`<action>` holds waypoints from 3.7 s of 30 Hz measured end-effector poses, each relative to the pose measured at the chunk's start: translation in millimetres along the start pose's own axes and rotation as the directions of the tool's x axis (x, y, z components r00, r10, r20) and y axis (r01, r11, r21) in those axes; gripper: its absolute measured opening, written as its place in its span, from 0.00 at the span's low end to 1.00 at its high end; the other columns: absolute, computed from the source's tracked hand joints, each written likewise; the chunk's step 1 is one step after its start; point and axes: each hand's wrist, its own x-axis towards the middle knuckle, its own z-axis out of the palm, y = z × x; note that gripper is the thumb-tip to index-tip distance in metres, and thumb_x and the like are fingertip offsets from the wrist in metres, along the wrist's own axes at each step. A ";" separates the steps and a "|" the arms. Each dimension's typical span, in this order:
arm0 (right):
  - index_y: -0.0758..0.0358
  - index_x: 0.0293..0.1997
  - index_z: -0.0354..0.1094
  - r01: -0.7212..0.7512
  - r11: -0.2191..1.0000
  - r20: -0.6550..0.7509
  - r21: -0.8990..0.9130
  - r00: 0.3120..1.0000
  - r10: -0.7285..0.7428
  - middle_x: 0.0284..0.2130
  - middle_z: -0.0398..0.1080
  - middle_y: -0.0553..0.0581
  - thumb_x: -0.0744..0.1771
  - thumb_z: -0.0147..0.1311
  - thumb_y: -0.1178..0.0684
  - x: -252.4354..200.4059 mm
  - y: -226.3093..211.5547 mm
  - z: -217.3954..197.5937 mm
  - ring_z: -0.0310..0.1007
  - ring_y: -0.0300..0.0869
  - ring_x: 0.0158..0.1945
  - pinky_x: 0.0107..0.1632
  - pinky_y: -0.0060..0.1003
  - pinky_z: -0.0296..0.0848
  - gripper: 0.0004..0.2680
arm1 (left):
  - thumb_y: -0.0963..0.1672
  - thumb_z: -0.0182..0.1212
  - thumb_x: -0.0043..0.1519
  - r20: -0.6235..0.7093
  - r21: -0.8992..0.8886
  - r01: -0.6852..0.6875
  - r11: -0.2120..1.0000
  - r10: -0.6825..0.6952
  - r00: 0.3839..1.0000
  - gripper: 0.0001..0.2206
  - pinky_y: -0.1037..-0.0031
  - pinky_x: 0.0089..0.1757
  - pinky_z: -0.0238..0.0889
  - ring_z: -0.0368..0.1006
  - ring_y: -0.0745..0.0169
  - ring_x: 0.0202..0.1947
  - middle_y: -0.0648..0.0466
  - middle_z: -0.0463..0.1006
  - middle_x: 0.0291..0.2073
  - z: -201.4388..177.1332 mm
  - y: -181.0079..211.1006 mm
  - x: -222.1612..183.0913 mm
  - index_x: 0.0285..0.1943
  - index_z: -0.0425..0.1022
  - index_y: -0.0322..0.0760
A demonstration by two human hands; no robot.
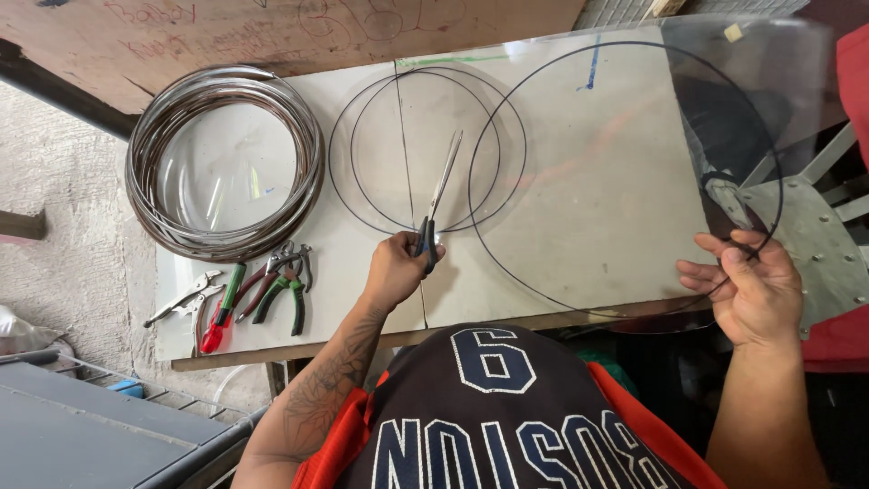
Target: Assembling face shields by shaping wire frames and trimming plastic visors
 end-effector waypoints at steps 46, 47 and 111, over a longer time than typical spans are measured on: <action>0.45 0.57 0.66 -0.244 0.964 0.365 -0.109 0.892 0.267 0.53 0.74 0.66 0.73 0.50 0.56 80.3 26.1 174.7 0.79 0.56 0.38 0.40 0.43 0.80 0.08 | 0.39 0.66 0.58 -0.142 -0.626 0.026 0.780 -0.147 0.979 0.15 0.75 0.25 0.67 0.71 0.60 0.21 0.45 0.82 0.32 -107.1 -147.8 -32.5 0.51 0.72 0.22; 0.45 0.56 0.66 -0.241 0.966 0.374 -0.095 0.890 0.259 0.52 0.74 0.65 0.73 0.50 0.56 80.0 24.9 176.0 0.79 0.56 0.38 0.39 0.42 0.81 0.08 | 0.39 0.67 0.57 -0.141 -0.625 0.026 0.780 -0.145 0.979 0.16 0.75 0.25 0.67 0.71 0.61 0.22 0.47 0.81 0.32 -108.2 -152.9 -31.3 0.52 0.72 0.22; 0.43 0.57 0.66 -0.218 0.961 0.424 -0.170 0.864 0.271 0.53 0.71 0.71 0.72 0.48 0.59 107.9 18.1 182.4 0.78 0.54 0.35 0.41 0.41 0.79 0.10 | 0.39 0.66 0.57 -0.157 -0.658 -0.024 0.753 -0.105 0.982 0.15 0.74 0.26 0.70 0.72 0.61 0.22 0.47 0.82 0.33 -111.4 -134.3 -43.3 0.51 0.74 0.21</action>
